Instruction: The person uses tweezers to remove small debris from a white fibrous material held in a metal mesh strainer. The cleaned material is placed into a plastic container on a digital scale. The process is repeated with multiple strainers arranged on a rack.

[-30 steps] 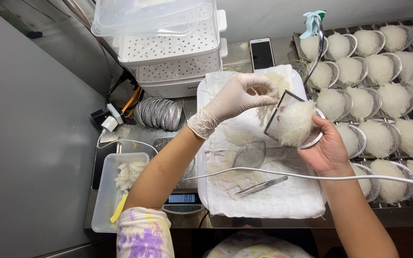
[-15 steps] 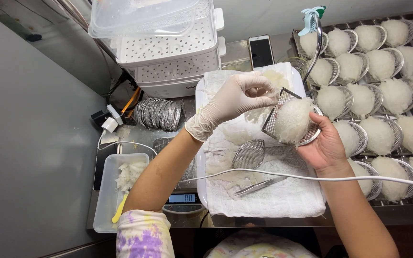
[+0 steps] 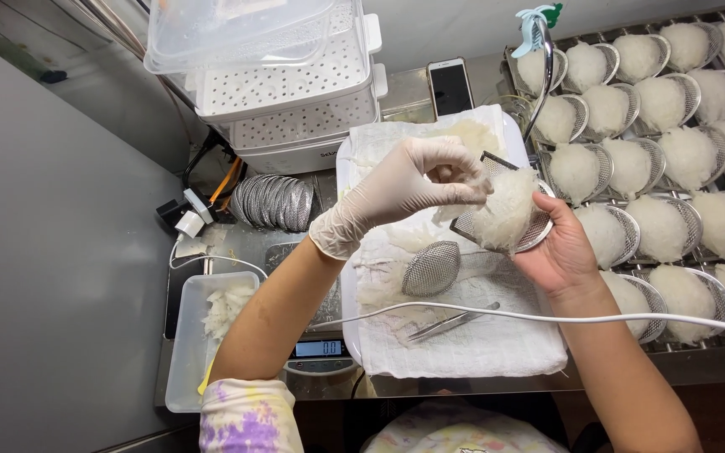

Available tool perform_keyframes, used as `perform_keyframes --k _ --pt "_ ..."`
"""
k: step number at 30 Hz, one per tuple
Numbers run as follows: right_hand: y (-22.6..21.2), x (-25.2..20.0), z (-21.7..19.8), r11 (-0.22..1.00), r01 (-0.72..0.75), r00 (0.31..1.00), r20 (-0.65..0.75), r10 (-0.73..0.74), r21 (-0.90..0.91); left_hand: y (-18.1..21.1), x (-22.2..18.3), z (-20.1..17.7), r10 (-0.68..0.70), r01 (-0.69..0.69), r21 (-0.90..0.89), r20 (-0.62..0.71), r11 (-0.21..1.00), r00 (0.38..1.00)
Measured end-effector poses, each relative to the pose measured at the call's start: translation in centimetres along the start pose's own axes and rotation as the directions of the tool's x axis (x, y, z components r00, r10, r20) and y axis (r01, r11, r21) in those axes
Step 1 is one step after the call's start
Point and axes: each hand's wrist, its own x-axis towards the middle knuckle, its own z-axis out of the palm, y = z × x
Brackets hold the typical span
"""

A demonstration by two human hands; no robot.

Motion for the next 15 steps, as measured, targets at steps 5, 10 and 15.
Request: perform_keyframes --k 5,10,15 --pt "0.2 -1.9 1.1 0.999 -0.04 0.999 0.01 0.04 -0.011 0.1 0.2 0.8 -0.002 0.011 -0.078 0.106 0.997 0.994" --pt "0.7 -2.8 0.2 0.996 -0.09 0.996 -0.006 0.09 0.0 -2.0 1.1 2.5 -0.007 0.03 -0.147 0.161 0.989 0.987" --pt "0.4 -3.1 0.4 0.994 -0.107 0.994 -0.001 0.107 0.017 0.2 0.9 2.4 -0.008 0.039 -0.137 0.22 0.99 0.976"
